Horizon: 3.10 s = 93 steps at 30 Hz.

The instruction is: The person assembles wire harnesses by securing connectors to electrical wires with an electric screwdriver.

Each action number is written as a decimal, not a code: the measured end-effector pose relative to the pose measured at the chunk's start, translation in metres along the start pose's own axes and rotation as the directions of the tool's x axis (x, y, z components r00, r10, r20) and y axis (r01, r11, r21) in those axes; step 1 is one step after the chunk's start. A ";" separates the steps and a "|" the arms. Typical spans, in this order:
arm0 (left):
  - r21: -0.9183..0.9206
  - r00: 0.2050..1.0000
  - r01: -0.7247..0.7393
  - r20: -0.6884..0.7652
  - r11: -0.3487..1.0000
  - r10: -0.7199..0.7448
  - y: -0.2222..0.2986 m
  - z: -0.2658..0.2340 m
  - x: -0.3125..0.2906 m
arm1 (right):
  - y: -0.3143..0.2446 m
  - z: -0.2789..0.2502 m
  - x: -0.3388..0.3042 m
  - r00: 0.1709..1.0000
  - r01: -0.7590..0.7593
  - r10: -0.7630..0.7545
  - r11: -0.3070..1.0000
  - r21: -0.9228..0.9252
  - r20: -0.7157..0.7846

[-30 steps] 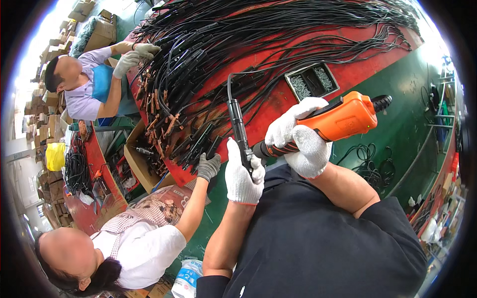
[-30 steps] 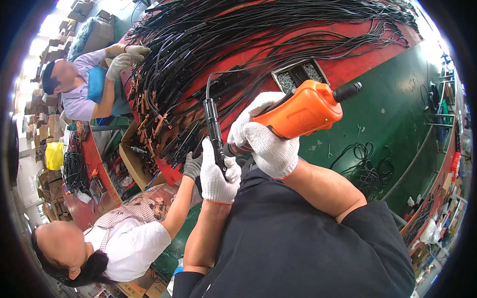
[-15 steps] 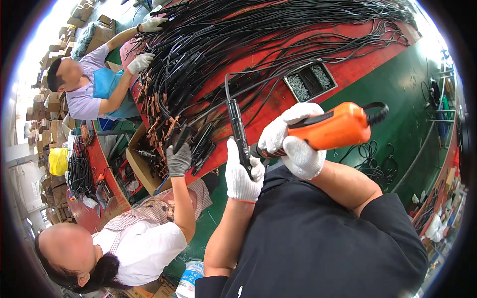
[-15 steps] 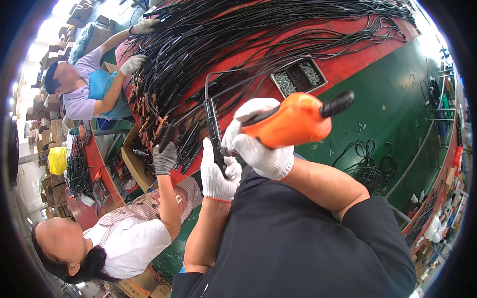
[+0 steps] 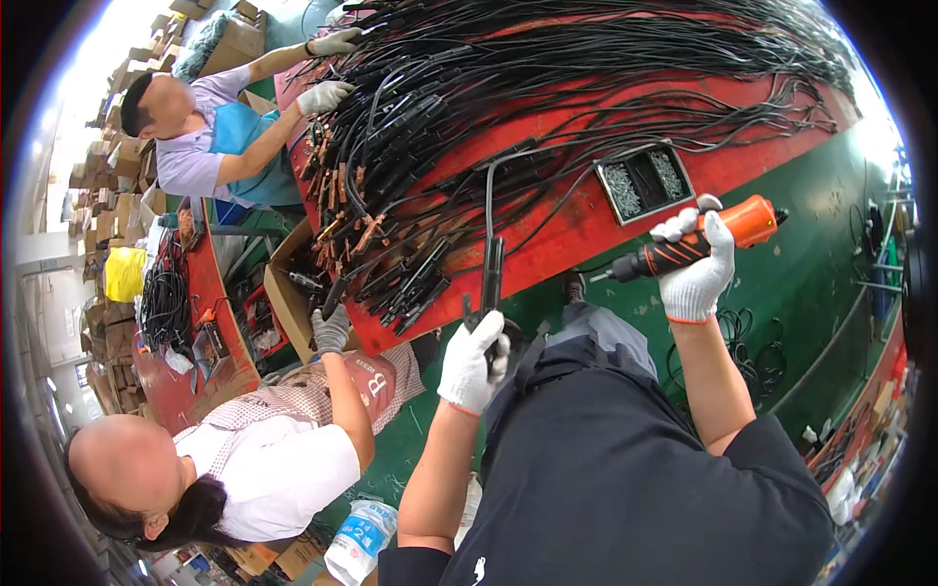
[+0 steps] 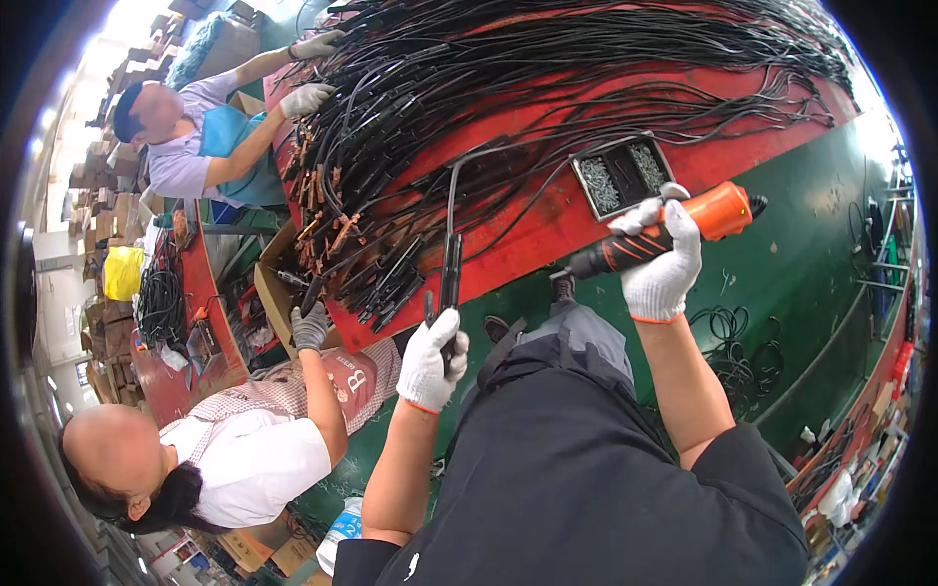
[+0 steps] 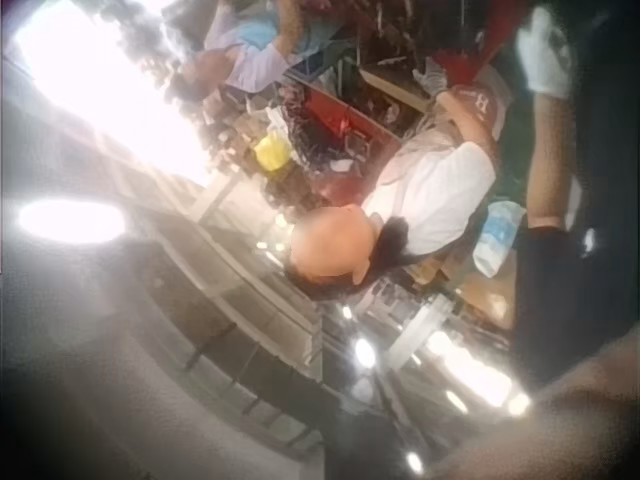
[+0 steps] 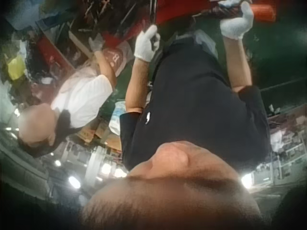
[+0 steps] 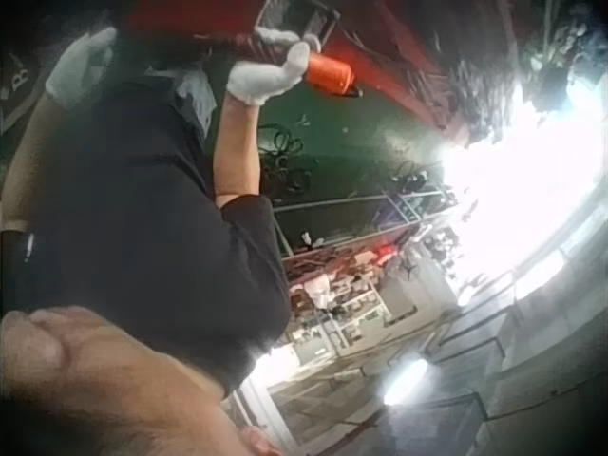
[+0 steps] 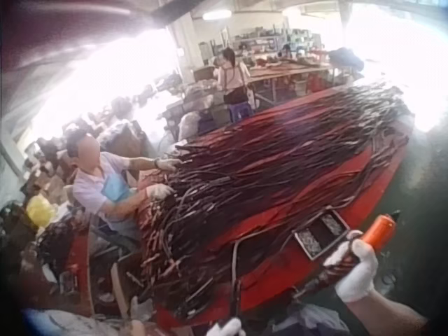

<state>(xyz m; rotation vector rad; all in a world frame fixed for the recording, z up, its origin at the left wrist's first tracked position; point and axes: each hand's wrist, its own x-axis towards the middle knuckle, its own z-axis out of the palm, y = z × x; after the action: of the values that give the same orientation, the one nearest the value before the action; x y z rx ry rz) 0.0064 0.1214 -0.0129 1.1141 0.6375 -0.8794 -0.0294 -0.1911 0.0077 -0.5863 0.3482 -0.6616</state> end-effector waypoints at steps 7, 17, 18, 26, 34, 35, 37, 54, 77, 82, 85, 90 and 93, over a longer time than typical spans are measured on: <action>0.523 0.903 -0.086 -0.318 0.848 0.288 0.013 -0.081 0.014 | 0.020 -0.088 0.014 0.843 -0.174 0.186 0.982 0.071 -0.506; 0.992 0.788 0.123 -0.104 0.010 0.606 0.048 -0.157 0.065 | 0.035 -0.117 0.050 0.793 -0.242 0.265 0.963 0.114 -0.549; 0.992 0.783 0.128 -0.105 0.006 0.612 0.054 -0.159 0.069 | 0.038 -0.114 0.055 0.793 -0.232 0.247 0.968 0.100 -0.556; 0.996 0.759 0.051 0.005 -0.068 0.651 0.106 -0.138 0.094 | 0.026 -0.138 0.083 0.866 -0.258 0.294 0.956 0.140 -0.404; 0.967 0.687 0.252 -0.155 -0.033 0.710 0.079 -0.159 0.108 | 0.062 -0.156 0.107 0.780 -0.330 0.451 0.885 0.328 -0.434; 0.964 0.684 0.265 -0.195 0.009 0.703 0.070 -0.179 0.102 | 0.077 -0.148 0.115 0.761 -0.339 0.460 0.883 0.326 -0.458; 0.969 0.703 0.248 -0.183 0.004 0.687 0.071 -0.173 0.103 | 0.079 -0.146 0.121 0.751 -0.307 0.403 0.915 0.263 -0.524; 0.942 0.501 0.163 -0.335 0.293 0.798 -0.001 -0.109 0.124 | 0.082 -0.216 0.192 0.701 -0.423 0.493 0.869 0.256 -0.516; 0.987 0.474 -0.158 0.054 0.025 0.879 0.101 -0.083 0.192 | 0.083 -0.202 0.193 0.555 -0.746 0.248 0.571 -0.343 -0.794; 0.976 0.503 -0.181 0.198 -0.121 0.842 0.121 -0.076 0.217 | 0.075 -0.226 0.191 0.559 -0.552 0.228 0.820 -0.153 -0.797; 0.966 0.487 -0.176 0.251 -0.187 0.837 0.129 -0.087 0.228 | 0.084 -0.186 0.191 0.521 -0.595 0.257 0.793 -0.131 -0.814; 0.961 0.825 -0.121 0.237 -0.249 0.513 0.136 -0.066 0.254 | 0.079 -0.170 0.188 0.469 -0.733 0.365 0.668 -0.125 -0.804; 0.967 0.922 -0.020 0.117 -0.255 0.369 0.132 -0.045 0.262 | 0.084 -0.166 0.173 0.465 -0.741 0.320 0.651 -0.166 -0.825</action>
<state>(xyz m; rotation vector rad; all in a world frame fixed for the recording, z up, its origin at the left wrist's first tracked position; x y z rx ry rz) 0.2547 0.1156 -0.1754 2.8441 -0.4114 -0.8695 0.0589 -0.3173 -0.1942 -0.6285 1.4985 -0.0885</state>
